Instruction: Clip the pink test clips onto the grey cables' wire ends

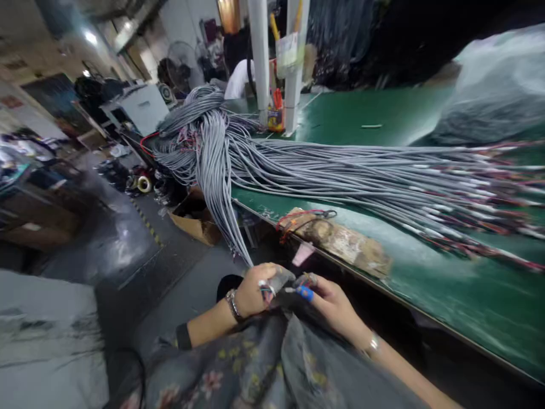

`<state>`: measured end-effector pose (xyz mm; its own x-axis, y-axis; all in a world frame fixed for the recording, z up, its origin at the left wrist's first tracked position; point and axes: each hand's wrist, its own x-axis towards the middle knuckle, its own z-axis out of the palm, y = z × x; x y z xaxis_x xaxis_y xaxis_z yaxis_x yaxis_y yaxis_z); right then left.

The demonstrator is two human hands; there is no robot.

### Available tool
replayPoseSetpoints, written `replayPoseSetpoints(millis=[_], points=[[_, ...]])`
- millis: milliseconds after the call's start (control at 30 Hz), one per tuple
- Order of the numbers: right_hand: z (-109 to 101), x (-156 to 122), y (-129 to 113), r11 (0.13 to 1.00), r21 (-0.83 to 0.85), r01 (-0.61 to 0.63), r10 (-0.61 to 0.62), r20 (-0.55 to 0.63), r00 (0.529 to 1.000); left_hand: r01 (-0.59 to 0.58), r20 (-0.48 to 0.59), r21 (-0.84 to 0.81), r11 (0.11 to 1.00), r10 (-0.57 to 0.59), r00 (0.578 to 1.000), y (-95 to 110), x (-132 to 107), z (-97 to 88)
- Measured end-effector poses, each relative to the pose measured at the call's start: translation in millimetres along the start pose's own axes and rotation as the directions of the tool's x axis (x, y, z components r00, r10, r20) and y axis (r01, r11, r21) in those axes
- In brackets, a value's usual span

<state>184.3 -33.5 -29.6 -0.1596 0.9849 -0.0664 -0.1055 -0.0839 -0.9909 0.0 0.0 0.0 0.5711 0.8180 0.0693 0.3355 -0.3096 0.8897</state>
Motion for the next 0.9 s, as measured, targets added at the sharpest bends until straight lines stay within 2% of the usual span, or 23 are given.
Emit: replayPoseSetpoints(millis=[167,267,333,500,600,700,900], points=[[5,0,3,0.994,0.078,-0.082,0.084,-0.023,0.996,0.125,0.031,-0.159,0.979,-0.121,0.992,-5,8,5.9],[8,2,2,0.988,0.135,-0.075,0.085,-0.068,0.994,0.229,0.111,-0.288,0.930,-0.205,0.972,-10,7,7.3],[11,4,1,0.982,0.170,-0.084,0.100,-0.087,0.991,0.275,0.147,-0.314,0.909,-0.240,0.960,-11,5,7.3],[21,11,5,0.934,0.302,-0.191,0.210,-0.030,0.977,0.388,0.150,-0.299,0.872,-0.358,0.922,-4,1,6.4],[25,12,10,0.902,0.365,-0.230,0.254,-0.019,0.967,0.395,0.137,-0.274,0.877,-0.371,0.918,-4,1,6.3],[26,10,8,0.900,0.386,-0.203,0.236,-0.039,0.971,0.369,0.131,-0.270,0.889,-0.346,0.929,-6,1,7.9],[23,11,0,0.950,0.285,-0.127,0.161,-0.098,0.982,0.385,0.068,-0.305,0.871,-0.383,0.921,-7,4,13.4]])
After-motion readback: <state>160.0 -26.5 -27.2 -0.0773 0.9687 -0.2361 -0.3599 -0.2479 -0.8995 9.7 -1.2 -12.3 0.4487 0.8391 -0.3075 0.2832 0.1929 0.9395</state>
